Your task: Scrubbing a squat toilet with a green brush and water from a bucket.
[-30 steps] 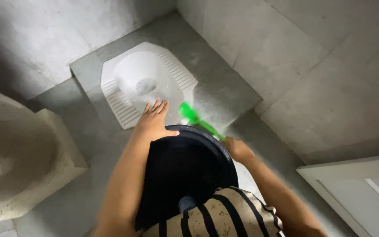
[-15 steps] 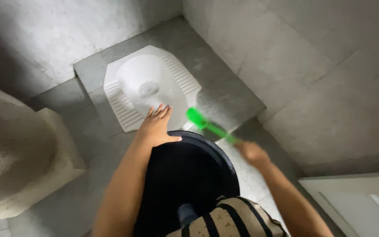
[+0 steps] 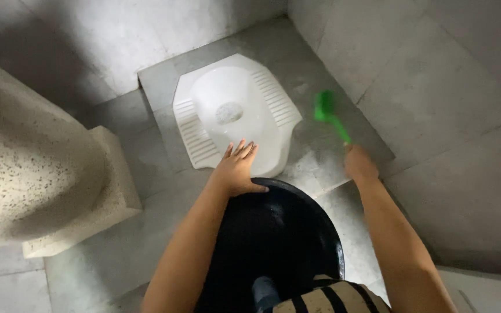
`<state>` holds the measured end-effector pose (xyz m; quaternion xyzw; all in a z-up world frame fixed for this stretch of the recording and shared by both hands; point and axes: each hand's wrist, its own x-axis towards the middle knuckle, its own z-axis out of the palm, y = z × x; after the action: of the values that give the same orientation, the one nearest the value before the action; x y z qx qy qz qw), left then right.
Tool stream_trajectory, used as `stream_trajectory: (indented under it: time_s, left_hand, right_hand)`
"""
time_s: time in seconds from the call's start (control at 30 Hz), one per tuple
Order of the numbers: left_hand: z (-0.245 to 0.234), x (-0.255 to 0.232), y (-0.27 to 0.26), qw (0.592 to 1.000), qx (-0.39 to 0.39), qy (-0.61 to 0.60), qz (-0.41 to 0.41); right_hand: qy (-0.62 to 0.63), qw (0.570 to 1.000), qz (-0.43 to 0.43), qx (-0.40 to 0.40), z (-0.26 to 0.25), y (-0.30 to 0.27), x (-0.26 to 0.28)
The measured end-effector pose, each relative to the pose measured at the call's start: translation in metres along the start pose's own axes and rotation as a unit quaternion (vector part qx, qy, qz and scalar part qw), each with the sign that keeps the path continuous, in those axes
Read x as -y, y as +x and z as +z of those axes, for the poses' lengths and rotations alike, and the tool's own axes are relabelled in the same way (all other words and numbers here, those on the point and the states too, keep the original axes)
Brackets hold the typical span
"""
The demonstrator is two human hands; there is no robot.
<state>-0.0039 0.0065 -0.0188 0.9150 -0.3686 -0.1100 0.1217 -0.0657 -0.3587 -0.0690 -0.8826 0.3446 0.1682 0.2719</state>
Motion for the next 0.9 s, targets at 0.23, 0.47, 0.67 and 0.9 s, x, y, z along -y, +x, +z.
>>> stream_trajectory:
  time_s: [0.23,0.47,0.67,0.9]
  left_hand:
    - [-0.008,-0.005,0.006,0.998,0.05,-0.014,-0.033]
    - [-0.007,-0.003,0.003,1.0,0.002,-0.02,-0.014]
    - [-0.004,-0.002,0.003,0.999,-0.017,-0.044,0.003]
    - [-0.011,-0.008,0.003,0.999,-0.002,-0.045,-0.005]
  right_hand:
    - [-0.159,0.951,-0.253,-0.081,0.069,0.038,-0.029]
    - [-0.014,0.99,-0.134,-0.049,0.056,0.006,-0.048]
    - [-0.09,0.979,-0.182,-0.013,0.068,-0.016,-0.056]
    - [-0.279,0.903,-0.317,-0.086,0.084,-0.044,-0.059]
